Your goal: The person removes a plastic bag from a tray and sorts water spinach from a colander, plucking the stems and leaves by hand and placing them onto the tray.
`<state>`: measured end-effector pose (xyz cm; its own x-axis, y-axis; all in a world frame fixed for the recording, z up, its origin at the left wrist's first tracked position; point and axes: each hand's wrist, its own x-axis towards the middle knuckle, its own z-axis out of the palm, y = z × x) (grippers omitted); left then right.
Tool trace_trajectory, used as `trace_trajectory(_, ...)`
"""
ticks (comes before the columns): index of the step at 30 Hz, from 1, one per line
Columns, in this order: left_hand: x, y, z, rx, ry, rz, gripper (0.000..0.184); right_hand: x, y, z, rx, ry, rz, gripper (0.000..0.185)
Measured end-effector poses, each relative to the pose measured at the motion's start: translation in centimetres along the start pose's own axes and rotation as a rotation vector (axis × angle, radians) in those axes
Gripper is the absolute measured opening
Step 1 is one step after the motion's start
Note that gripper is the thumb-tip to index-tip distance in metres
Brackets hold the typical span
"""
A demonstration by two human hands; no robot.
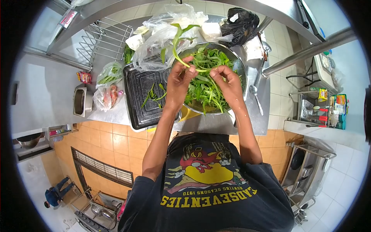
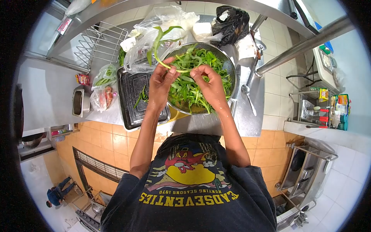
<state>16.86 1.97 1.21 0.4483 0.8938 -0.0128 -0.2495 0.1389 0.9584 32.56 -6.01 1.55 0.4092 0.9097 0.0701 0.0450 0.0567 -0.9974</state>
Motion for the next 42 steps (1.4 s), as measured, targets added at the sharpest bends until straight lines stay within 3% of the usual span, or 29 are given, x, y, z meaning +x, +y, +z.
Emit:
trace_trajectory(5,0.1,0.8,-0.8,0.046,0.044,0.022,0.041,-0.3,-0.3,-1.9,0.118,0.042,0.118,0.018)
trace_trajectory(8,0.1,0.9,-1.2,0.09,0.029,0.023,0.043,-0.1,0.5,-3.5,-0.189,-0.001,0.116,0.018)
trace_trajectory(11,0.0,0.7,-1.3,0.106,0.005,0.024,0.045,0.2,0.7,-4.3,-0.647,0.002,-0.038,0.016)
trace_trajectory(14,0.0,0.2,-1.2,0.148,-0.032,0.034,0.046,0.6,0.8,-3.2,-0.364,0.101,-0.216,0.016)
trace_trajectory(21,-0.7,-0.5,-0.2,0.196,-0.092,0.028,0.045,1.2,-0.2,-0.8,-0.364,-0.227,-0.082,0.019)
trace_trajectory(27,-1.2,-0.2,-0.2,0.172,-0.072,0.008,0.042,0.9,1.2,-0.5,0.001,-0.102,0.149,0.017)
trace_trajectory(34,-1.5,-0.5,-0.7,0.066,0.048,0.005,0.043,0.5,2.1,-2.5,0.574,0.092,0.139,0.014)
trace_trajectory(38,-1.7,-0.2,-1.5,0.176,0.003,0.015,0.043,-0.1,0.1,-3.6,-0.024,0.102,0.192,0.018)
trace_trajectory(42,-1.8,0.0,-1.7,0.257,-0.019,0.055,0.042,0.0,1.2,-4.4,-0.596,0.125,-0.211,0.013)
